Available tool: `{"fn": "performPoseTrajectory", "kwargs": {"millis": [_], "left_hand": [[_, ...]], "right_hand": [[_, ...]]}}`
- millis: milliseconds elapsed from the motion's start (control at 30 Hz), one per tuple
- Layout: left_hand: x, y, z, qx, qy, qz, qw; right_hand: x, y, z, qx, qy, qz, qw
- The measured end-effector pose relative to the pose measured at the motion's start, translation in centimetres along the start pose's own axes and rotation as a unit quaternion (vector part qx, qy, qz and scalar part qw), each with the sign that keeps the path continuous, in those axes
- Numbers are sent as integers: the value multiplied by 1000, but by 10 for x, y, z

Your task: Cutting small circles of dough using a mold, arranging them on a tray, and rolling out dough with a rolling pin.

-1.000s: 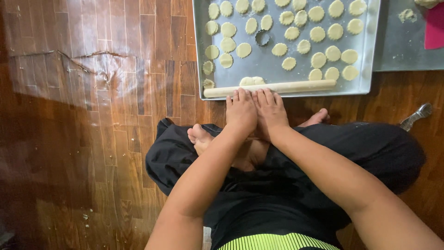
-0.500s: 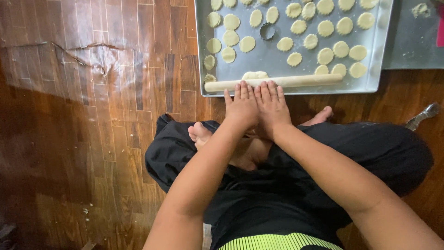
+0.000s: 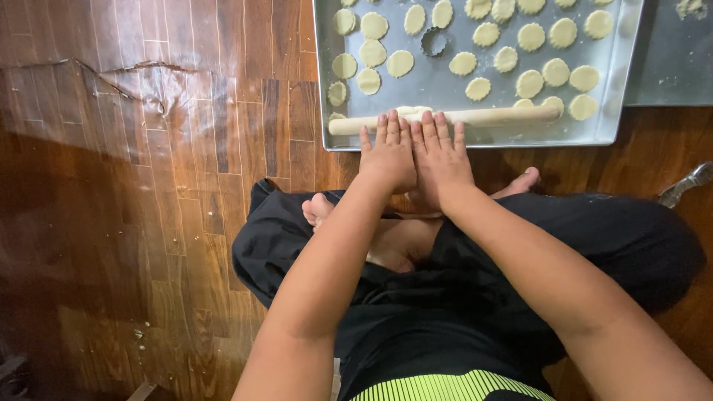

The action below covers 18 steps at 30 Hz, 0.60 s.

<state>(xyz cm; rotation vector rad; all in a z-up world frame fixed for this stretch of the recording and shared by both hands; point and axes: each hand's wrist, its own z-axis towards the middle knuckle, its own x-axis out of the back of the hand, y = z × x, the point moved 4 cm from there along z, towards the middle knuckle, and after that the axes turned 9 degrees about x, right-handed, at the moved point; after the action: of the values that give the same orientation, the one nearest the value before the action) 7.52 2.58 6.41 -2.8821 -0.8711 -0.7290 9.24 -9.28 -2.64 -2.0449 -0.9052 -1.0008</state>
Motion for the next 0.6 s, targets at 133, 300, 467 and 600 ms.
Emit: {"fn": "performPoseTrajectory", "kwargs": {"millis": [133, 300, 467, 600], "left_hand": [[-1, -6, 15, -11, 7, 14, 1000], [1, -16, 35, -32, 25, 23, 999], [9, -24, 46, -59, 67, 47, 995], [27, -21, 45, -55, 81, 57, 994]], "right_hand": [[8, 6, 8, -7, -29, 16, 999], [47, 7, 6, 1, -50, 71, 996], [59, 18, 18, 0, -76, 116, 990], [69, 30, 32, -2, -80, 137, 987]]}}
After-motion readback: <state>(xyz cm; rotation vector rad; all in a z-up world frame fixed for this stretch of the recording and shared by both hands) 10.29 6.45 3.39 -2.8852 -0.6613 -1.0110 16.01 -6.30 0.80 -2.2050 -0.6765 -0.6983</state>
